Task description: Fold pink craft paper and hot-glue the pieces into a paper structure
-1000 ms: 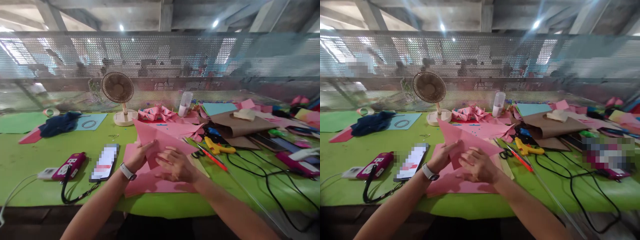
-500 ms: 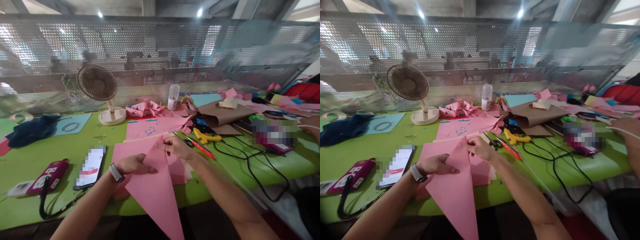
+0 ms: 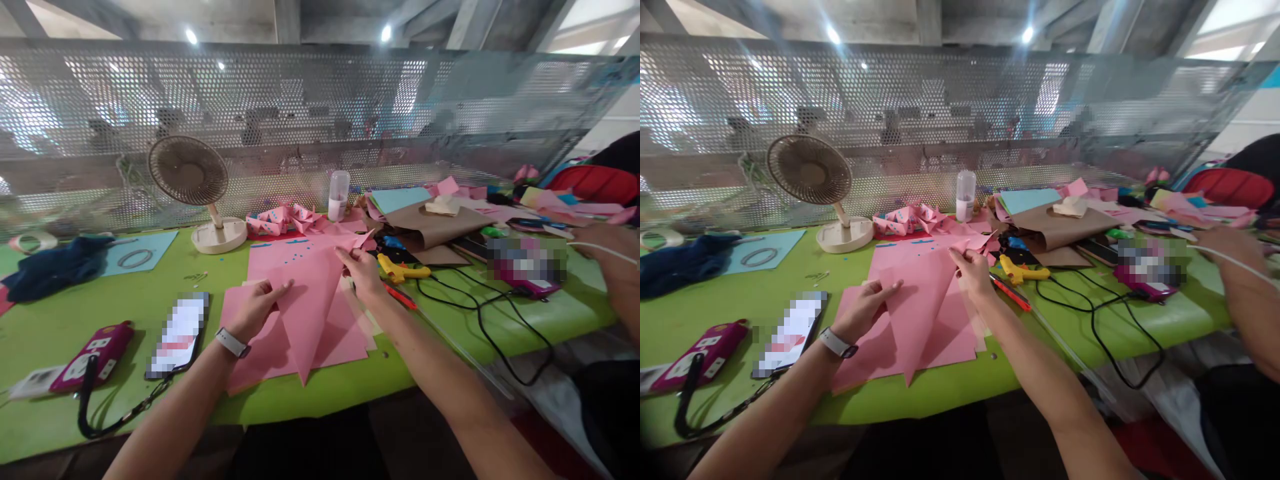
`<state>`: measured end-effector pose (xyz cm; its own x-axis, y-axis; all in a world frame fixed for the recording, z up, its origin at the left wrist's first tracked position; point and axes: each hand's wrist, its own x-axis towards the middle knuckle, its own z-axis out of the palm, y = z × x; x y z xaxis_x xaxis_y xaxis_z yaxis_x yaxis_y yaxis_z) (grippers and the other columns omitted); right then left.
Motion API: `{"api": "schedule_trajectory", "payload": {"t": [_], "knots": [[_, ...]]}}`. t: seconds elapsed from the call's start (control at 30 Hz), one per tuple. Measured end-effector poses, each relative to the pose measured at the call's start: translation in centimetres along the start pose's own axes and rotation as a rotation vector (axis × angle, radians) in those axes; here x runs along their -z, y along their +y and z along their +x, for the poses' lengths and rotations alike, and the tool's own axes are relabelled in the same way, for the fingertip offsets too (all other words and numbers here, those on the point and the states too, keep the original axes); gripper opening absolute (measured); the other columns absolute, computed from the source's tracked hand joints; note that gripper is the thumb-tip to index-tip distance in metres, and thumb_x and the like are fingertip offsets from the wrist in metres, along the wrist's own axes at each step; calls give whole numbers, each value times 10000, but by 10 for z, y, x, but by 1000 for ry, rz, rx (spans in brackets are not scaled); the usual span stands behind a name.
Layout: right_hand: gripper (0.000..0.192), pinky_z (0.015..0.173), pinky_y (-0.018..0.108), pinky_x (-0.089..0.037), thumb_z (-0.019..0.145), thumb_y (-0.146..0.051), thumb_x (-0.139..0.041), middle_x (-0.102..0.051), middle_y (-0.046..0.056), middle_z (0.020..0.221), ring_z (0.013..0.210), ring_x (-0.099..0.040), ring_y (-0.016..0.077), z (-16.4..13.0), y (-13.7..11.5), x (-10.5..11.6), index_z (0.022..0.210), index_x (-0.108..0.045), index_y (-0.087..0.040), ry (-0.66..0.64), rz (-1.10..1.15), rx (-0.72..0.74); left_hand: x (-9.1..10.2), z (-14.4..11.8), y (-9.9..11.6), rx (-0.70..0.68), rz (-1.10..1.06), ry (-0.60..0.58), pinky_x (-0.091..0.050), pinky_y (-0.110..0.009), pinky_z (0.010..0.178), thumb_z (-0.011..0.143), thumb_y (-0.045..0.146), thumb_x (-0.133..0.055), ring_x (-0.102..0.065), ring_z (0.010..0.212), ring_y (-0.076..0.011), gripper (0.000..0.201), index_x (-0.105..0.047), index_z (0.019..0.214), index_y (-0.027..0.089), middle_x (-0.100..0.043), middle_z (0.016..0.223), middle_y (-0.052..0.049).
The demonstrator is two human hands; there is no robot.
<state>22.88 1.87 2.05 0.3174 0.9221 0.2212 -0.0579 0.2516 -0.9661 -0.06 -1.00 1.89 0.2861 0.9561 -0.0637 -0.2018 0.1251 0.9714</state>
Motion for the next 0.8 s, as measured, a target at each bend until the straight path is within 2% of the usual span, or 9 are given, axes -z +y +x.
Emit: {"api": "schedule_trajectory", "payload": {"t": [0.13,0.27,0.4,0.47,0.53,0.6,0.67,0.73,0.8], "knots": [[484,391,222,-297,609,-561,-783,-420,-73,435,391,-386,64,0,5,-1,509,-476,-200,54,21,4,-6,-5,4,-27,114,-28,-454,-240,535,656,442,-828,-593,563,-131,354,-703,744,123,-695,686,-51],[458,401,221,-296,648,-548,-775,-450,-67,444,405,-402,67,3,12,0,539,-508,-193,50,11,33,-8,-7,7,-47,134,17,-399,-229,496,644,464,-829,-545,522,-112,369,-678,668,127,-654,607,-25],[402,449,211,-380,637,-529,-790,-557,-45,538,470,-474,81,4,11,1,628,-582,-186,8,84,-39,-8,-7,7,-51,115,37,-383,-229,487,623,468,-840,-526,512,-107,379,-671,651,130,-644,596,-20],[384,508,222,-454,638,-532,-787,-636,-20,633,555,-561,111,1,5,1,723,-635,-190,-80,149,-125,-7,-6,6,-57,100,25,-389,-229,491,620,476,-840,-528,516,-108,384,-678,665,131,-633,583,-15],[391,584,251,-513,638,-507,-795,-702,11,749,671,-637,152,-6,-1,-1,841,-676,-196,-249,183,-220,-6,-4,4,-71,82,17,-390,-223,488,626,493,-832,-516,503,-100,393,-678,666,134,-615,562,-4],[423,667,291,-546,610,-435,-832,-737,37,848,770,-676,190,-16,-5,-4,928,-697,-192,-439,182,-291,-5,-3,2,-80,68,23,-398,-218,493,629,502,-828,-521,509,-98,396,-688,697,137,-629,582,-5],[449,732,322,-555,570,-362,-862,-749,50,881,821,-688,215,-24,-5,-9,950,-711,-176,-546,168,-314,-5,-1,0,-85,73,39,-416,-218,508,617,492,-837,-542,531,-105,400,-705,741,136,-657,623,-17],[424,730,327,-555,554,-347,-867,-750,49,838,797,-691,216,-28,-4,-13,907,-724,-160,-525,158,-317,-4,-1,1,-85,90,46,-436,-222,523,598,476,-851,-564,552,-117,408,-716,764,129,-675,647,-32],[355,680,309,-549,550,-369,-861,-737,37,738,701,-680,190,-25,-3,-14,794,-728,-148,-430,153,-330,-2,0,2,-89,106,49,-455,-230,534,584,459,-863,-583,564,-130,409,-722,771,124,-687,661,-44]]}}
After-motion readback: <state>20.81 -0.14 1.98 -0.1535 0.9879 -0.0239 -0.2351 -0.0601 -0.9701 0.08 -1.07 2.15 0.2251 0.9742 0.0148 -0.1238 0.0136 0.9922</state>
